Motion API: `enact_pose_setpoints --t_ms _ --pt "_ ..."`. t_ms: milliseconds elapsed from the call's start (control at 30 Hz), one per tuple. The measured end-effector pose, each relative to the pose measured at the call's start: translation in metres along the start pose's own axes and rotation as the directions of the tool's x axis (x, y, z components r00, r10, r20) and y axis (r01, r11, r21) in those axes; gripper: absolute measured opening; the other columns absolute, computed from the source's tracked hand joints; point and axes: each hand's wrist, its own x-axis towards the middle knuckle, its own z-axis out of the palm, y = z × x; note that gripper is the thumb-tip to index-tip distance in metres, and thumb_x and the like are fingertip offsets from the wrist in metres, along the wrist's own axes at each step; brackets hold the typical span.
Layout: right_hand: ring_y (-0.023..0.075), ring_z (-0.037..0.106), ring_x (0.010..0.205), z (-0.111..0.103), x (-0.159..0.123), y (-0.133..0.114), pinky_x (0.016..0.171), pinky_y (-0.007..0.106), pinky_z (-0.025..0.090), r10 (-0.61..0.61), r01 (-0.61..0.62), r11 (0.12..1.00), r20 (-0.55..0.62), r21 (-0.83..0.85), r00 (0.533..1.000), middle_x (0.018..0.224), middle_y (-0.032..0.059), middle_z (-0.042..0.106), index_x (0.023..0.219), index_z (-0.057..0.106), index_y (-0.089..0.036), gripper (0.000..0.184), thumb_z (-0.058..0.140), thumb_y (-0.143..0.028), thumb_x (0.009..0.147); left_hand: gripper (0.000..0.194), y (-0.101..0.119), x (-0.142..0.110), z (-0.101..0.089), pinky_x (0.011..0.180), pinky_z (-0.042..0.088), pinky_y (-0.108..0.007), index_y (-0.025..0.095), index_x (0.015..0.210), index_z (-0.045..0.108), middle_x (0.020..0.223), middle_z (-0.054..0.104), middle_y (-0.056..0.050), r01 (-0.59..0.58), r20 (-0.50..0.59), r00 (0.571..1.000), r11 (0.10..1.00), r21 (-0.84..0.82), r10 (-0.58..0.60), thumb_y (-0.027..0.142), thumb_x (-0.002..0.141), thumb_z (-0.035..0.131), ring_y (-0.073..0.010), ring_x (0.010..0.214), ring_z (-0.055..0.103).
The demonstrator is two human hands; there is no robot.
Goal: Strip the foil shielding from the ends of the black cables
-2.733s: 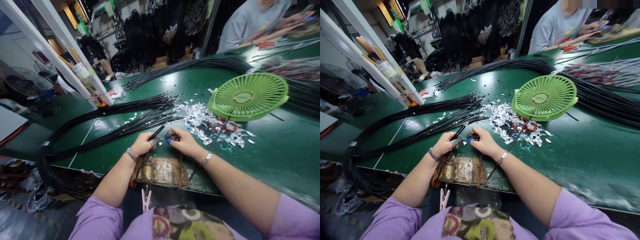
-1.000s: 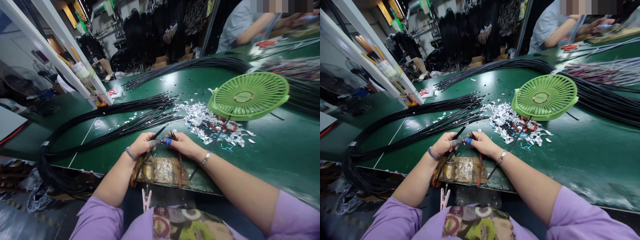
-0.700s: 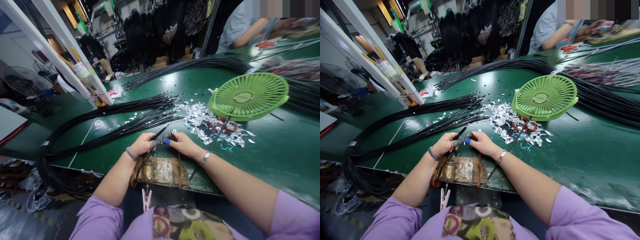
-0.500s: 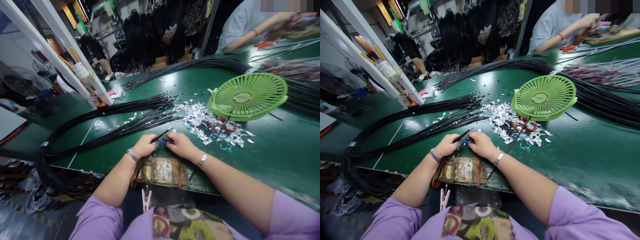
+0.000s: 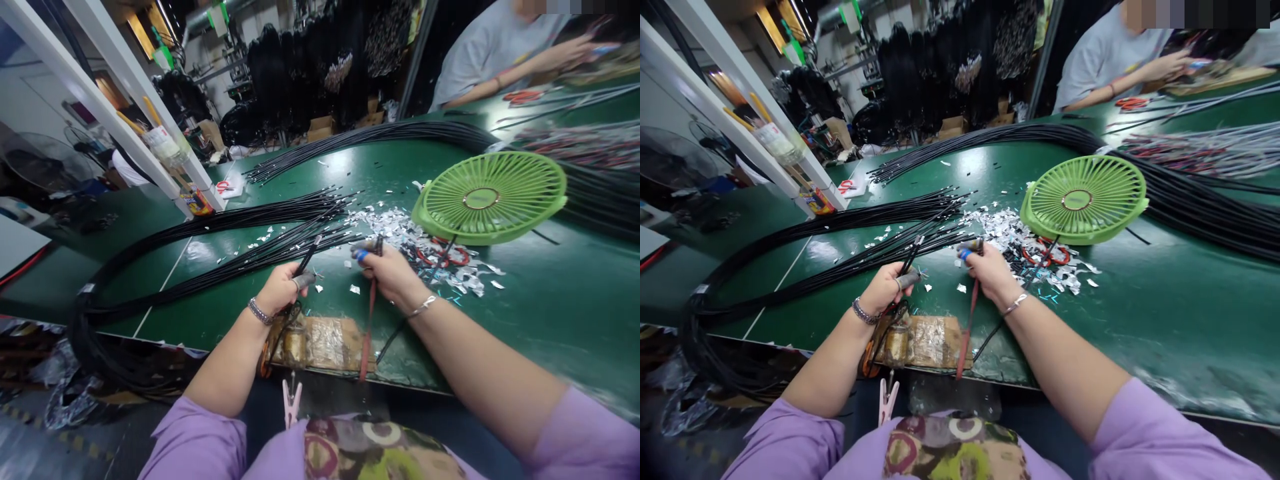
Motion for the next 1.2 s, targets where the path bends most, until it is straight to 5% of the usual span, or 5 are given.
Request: enact_pose_setpoints --t_ms 133,267,667,900,1200 --pt "0.0065 0.032 0.048 0.018 -0.020 0.003 0.042 0.022 0.022 0.047 -0.031 0.997 0.243 -0.069 0.969 0.059 -0.0044 0.049 0.077 0.061 -0.018 0.028 0.071 -0.040 0.062 0.029 0.000 0.001 0.001 0.033 0.017 -0.018 0.014 0.074 0.056 0.047 0.051 0.006 0.004 0.018 1.000 1.000 -0.017 -0.004 0.040 0.070 0.068 -0.0025 0.030 0.032" --pt "0.0064 0.032 0.047 0.029 -0.030 0.006 0.042 0.022 0.020 0.137 -0.112 0.989 0.352 -0.093 0.926 0.051 -0.0059 0.043 0.071 0.059 -0.017 0.041 0.071 -0.055 0.061 0.029 0.000 0.001 0.003 0.033 0.017 -0.017 0.013 0.078 0.059 0.047 0.051 0.007 0.018 0.032 0.999 1.000 -0.015 -0.017 0.038 0.070 0.069 -0.0021 0.030 0.030" --pt "0.0049 0.031 0.045 0.030 -0.033 0.004 0.042 0.022 0.020 0.161 -0.165 0.986 0.431 -0.028 0.888 0.051 -0.0068 0.044 0.069 0.057 -0.017 0.043 0.078 -0.053 0.057 0.037 -0.002 0.002 0.002 0.032 0.018 -0.017 0.012 0.078 0.060 0.047 0.051 0.006 -0.015 0.068 0.998 1.000 -0.026 0.017 0.045 0.068 0.072 -0.0021 0.031 0.031" --pt "0.0061 0.033 0.047 0.029 -0.034 0.003 0.044 0.023 0.022 0.087 -0.063 0.995 0.377 -0.075 0.922 0.050 -0.0074 0.043 0.070 0.058 -0.017 0.045 0.079 -0.053 0.055 0.034 -0.005 0.003 0.002 0.034 0.018 -0.018 0.013 0.075 0.058 0.047 0.051 0.006 -0.013 0.081 0.997 0.999 -0.033 0.016 0.043 0.069 0.072 -0.0018 0.032 0.031" --pt "0.0058 0.031 0.044 0.029 -0.032 0.005 0.041 0.023 0.020 0.134 -0.138 0.990 0.446 -0.024 0.885 0.051 -0.0068 0.044 0.070 0.056 -0.018 0.043 0.076 -0.055 0.059 0.032 -0.004 0.003 0.001 0.035 0.018 -0.019 0.012 0.078 0.060 0.048 0.051 0.006 -0.036 0.104 0.994 0.998 -0.044 0.040 0.042 0.070 0.070 -0.0026 0.032 0.030"
